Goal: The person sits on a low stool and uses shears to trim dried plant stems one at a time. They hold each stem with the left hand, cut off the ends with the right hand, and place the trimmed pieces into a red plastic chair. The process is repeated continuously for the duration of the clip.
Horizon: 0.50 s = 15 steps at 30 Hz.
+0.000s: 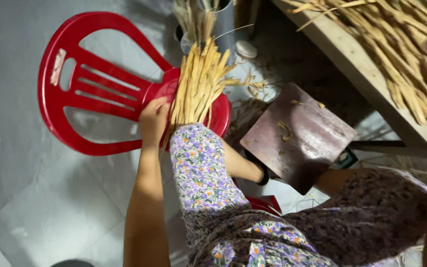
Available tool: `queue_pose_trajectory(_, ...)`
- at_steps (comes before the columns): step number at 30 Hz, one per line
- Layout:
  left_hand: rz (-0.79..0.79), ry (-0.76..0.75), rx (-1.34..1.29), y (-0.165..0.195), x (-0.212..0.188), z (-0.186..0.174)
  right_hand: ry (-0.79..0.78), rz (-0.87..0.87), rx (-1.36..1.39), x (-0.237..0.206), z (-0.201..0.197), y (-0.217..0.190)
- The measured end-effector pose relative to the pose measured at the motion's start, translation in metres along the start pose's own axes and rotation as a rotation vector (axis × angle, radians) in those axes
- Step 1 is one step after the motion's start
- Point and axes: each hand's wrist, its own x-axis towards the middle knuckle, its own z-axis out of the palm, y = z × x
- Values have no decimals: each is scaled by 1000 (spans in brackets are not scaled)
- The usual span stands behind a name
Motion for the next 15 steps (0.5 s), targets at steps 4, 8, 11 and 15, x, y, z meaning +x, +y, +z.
queue_pose_trajectory(4, -280, -119, 226, -21, 39, 33, -291, 331, 214, -54, 40, -4)
queue_pose_trajectory(8, -440, -309, 464, -24, 50, 50, -398, 500, -57, -103, 62, -19)
queue_pose_trajectory(11, -460, -227, 441, -25, 48, 56, -400, 503, 1, -131, 69, -22)
queue_pose_trajectory(15, -429, -56, 393, -9, 41, 49, -378, 519, 362, -151, 85, -9)
